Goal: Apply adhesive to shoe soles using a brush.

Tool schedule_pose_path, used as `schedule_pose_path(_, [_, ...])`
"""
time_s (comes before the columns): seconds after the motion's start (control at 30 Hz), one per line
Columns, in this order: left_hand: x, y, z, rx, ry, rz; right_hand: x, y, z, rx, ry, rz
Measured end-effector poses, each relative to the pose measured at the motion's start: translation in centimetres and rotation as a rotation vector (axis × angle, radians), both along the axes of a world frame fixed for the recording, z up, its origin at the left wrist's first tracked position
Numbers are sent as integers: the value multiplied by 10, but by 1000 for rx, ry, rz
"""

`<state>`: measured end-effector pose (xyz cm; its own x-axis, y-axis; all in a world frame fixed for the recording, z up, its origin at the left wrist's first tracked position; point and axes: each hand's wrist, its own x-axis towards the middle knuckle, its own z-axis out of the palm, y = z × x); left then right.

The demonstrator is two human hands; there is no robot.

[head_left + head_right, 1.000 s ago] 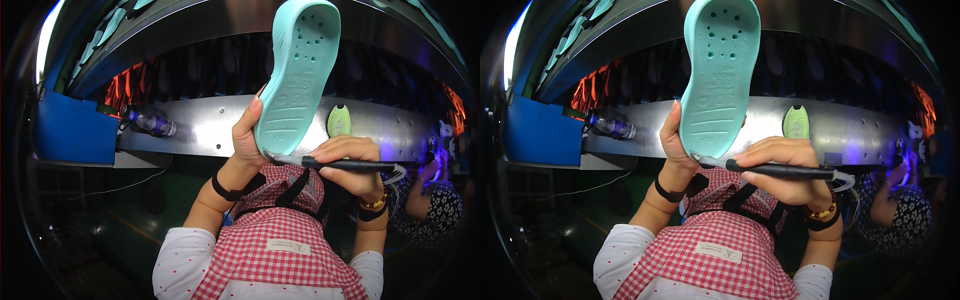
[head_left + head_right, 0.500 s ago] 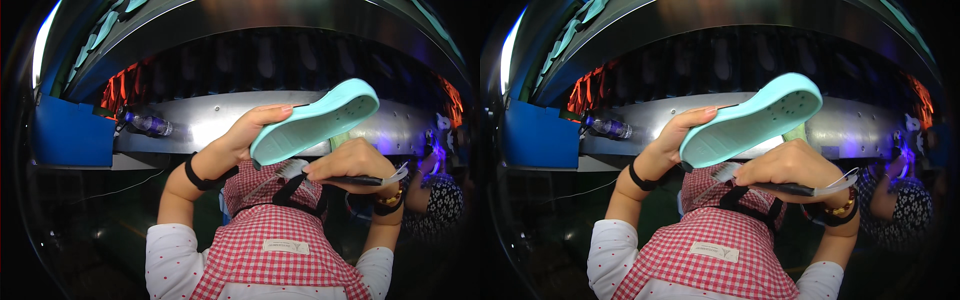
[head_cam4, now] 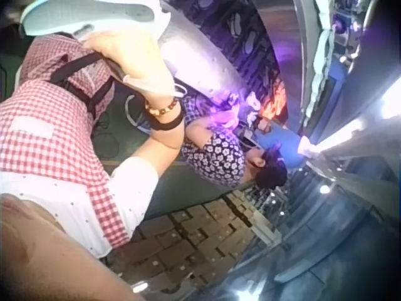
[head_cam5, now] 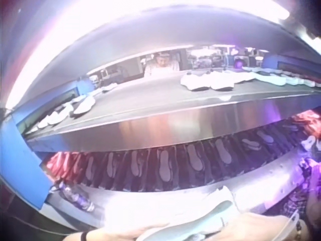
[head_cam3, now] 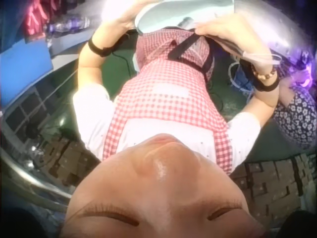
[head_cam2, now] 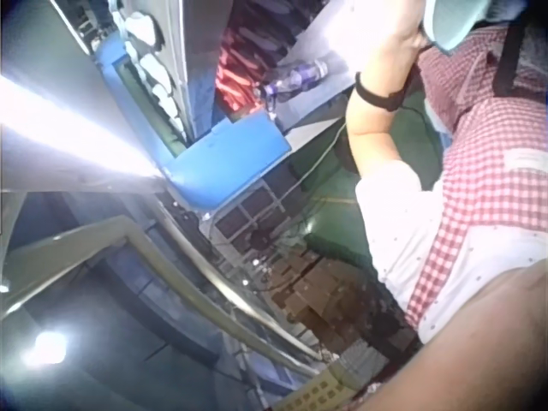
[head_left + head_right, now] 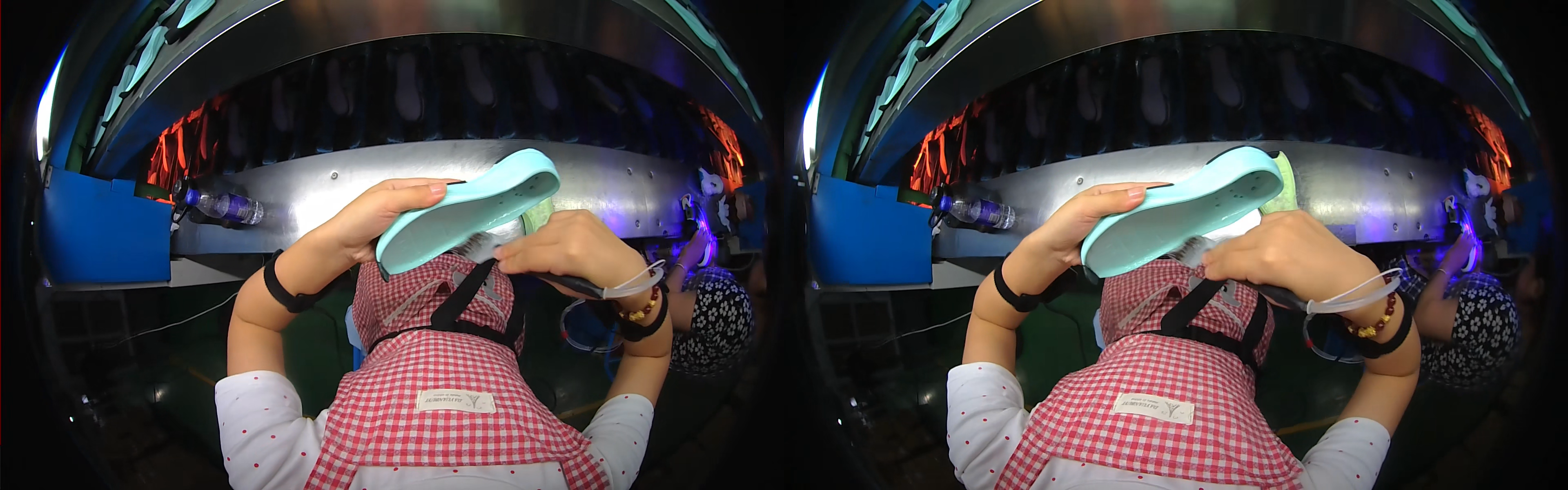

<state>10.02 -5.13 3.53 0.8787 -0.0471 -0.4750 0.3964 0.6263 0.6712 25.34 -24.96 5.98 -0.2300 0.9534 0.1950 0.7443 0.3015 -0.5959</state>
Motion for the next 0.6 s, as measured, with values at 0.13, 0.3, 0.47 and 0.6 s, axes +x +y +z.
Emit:
schedule_pose_path(0.13, [-4,1,4,-65,-40,12,12,-1,4,109,223,-199])
schedule_pose_path(0.3, [-8,6,-7,105,-21,46,9,-10,-18,-151,313,-140])
schedule_pose_path(0.47, [0,-5,-14,8,-98,62,-11,8,-12,-121,648,-289])
schedule_pose_path(0.6, [4,-17,-11,226,-136,91,-31,27,-27,-71,1030,-569])
